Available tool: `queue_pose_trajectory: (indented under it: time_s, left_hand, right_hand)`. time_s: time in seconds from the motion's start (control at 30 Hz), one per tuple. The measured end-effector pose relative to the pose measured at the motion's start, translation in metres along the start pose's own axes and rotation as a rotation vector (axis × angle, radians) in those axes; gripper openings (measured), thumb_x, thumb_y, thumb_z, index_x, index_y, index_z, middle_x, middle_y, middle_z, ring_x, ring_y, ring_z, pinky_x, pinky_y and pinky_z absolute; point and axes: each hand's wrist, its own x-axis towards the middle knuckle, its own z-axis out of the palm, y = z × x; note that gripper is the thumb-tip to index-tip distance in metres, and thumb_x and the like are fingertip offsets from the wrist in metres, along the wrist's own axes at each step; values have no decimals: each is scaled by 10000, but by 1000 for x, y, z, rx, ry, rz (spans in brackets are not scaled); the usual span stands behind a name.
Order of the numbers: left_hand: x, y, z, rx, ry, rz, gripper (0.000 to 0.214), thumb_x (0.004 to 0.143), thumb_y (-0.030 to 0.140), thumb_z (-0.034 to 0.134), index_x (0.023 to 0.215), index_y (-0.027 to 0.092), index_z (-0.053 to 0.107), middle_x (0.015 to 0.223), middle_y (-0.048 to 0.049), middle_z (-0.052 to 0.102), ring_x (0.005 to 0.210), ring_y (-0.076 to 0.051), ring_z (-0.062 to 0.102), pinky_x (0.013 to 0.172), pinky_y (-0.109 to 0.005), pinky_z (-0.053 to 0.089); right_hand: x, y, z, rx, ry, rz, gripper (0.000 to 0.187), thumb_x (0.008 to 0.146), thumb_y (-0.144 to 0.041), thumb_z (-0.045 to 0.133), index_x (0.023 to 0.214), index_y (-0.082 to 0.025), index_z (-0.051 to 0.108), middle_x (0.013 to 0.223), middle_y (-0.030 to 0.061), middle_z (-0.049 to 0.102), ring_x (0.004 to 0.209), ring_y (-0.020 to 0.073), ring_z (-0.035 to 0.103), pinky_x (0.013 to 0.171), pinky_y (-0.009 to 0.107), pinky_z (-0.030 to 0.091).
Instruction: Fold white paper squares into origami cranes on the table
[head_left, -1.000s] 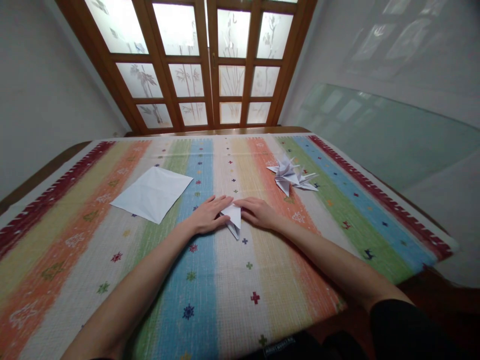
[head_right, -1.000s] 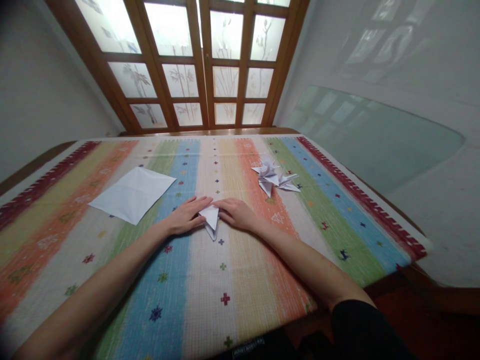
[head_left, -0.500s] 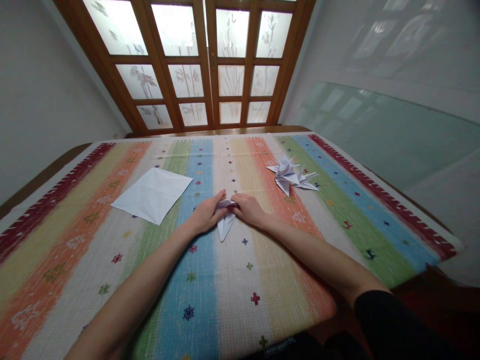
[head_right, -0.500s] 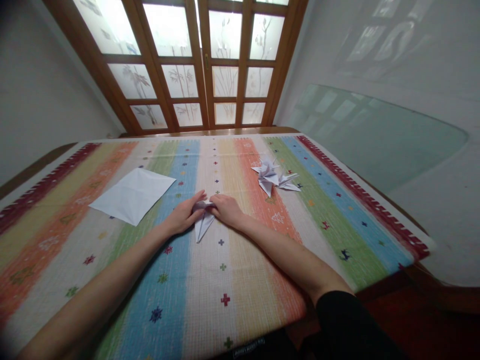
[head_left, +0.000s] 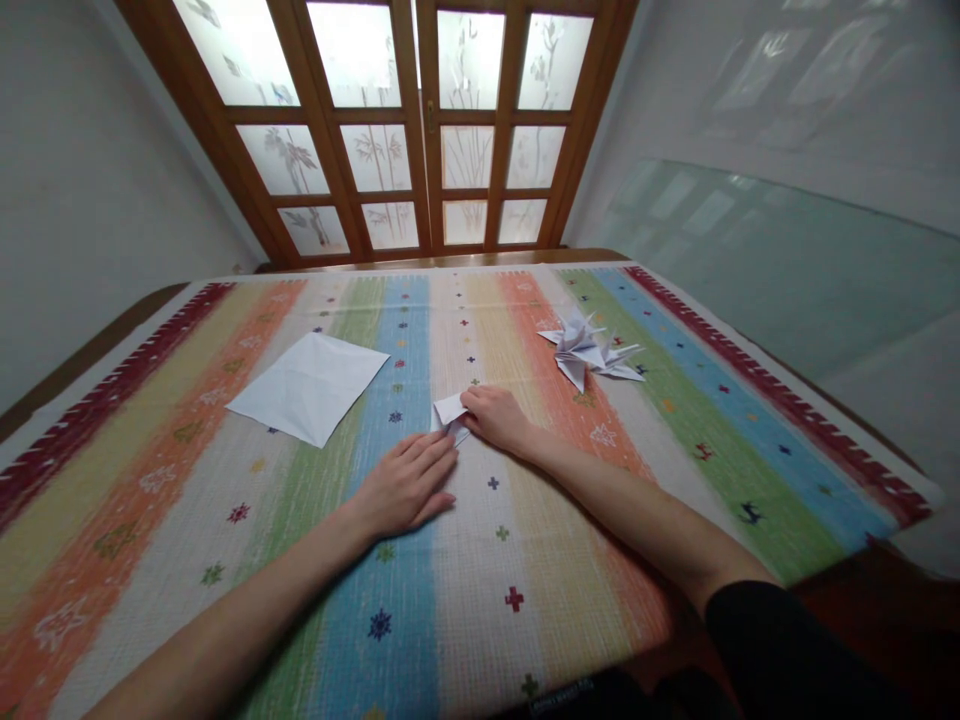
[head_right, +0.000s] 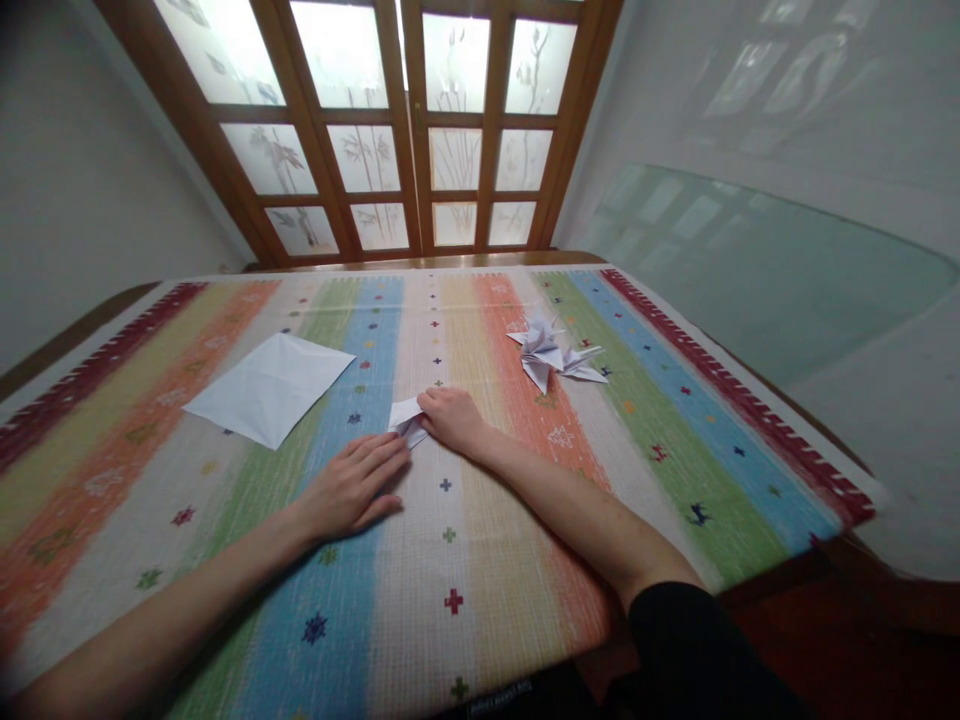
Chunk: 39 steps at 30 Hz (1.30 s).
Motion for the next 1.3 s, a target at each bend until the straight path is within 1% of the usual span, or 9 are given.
queue_pose_trajectory:
  time_s: [0.13, 0.23, 0.4, 0.6, 0.67, 0.73, 0.87, 1.03, 1.3]
  left_hand:
    - [10, 1, -1, -40, -296, -42, 765, 898, 644, 382, 1453, 120, 346, 1527, -182, 348, 1432, -304, 293, 1146, -463, 222]
    - [13, 5, -2, -50, -385, -86, 840, 885, 669, 374, 1475, 78, 288, 1547, -222, 269, 1455, -322, 225, 1149, -475, 199]
    - [13, 5, -2, -52, -385, -98, 874, 867, 699, 366, 1500, 112, 230, 1556, -211, 253, 1452, -324, 233, 1154, -485, 161]
    - [31, -9, 2, -22, -376, -162, 865, 884, 704, 309, 1490, 87, 273, 1555, -208, 251, 1461, -322, 204, 1168, -495, 101]
    - [37, -12, 5, -10, -374, -189, 856, 895, 695, 287, 1484, 74, 288, 1555, -206, 251, 1461, -321, 207, 1169, -500, 93]
    - [41, -14, 8, -9, -381, -193, 866, 901, 695, 260, 1484, 55, 279, 1552, -211, 257, 1458, -319, 217, 1167, -503, 106]
    - [42, -13, 12, -29, -368, -187, 874, 904, 696, 229, 1496, 54, 241, 1527, -213, 326, 1447, -315, 249, 1162, -522, 123]
    - [44, -9, 11, -55, -337, -202, 871, 893, 695, 294, 1502, 77, 222, 1510, -200, 374, 1443, -322, 253, 1166, -539, 104]
    - [38, -8, 14, -63, -304, -293, 754, 893, 649, 383, 1411, 101, 387, 1487, -206, 405, 1446, -346, 236, 1141, -556, 186]
  right_hand:
    - [-1, 1, 0, 14, 19, -26, 107, 890, -224, 572, 877, -143, 642, 877, 115, 669, 792, 208, 572, 673, 300, 357]
    - [-2, 3, 1, 65, 71, -110, 117, 886, -215, 574, 933, -140, 651, 957, 129, 669, 874, 224, 574, 751, 322, 394]
    - [-5, 9, 1, 159, 104, -253, 252, 875, -142, 538, 1106, -146, 639, 1123, 128, 683, 1030, 231, 592, 888, 362, 408]
    - [-21, 11, -12, 25, 72, 74, 185, 854, -139, 514, 926, -123, 683, 977, 169, 715, 930, 279, 636, 868, 405, 427]
    - [-26, 12, -13, 6, 83, 132, 206, 857, -145, 503, 961, -110, 677, 1007, 186, 707, 952, 298, 631, 878, 432, 444]
    - [-29, 15, -10, 28, 123, 74, 305, 868, -157, 484, 1126, -85, 630, 1172, 204, 658, 1085, 308, 594, 945, 453, 445]
    - [-28, 24, 1, 131, 135, -164, 512, 910, -223, 442, 1384, -32, 423, 1436, 214, 468, 1357, 288, 409, 1102, 470, 373]
    - [-26, 30, 9, 229, 13, -263, 531, 968, -267, 352, 1466, -86, 322, 1496, 185, 403, 1425, 244, 322, 1151, 477, 326]
    - [-25, 31, 6, 202, -160, -283, 570, 979, -342, 372, 1492, -107, 292, 1535, 163, 338, 1454, 233, 249, 1192, 460, 233]
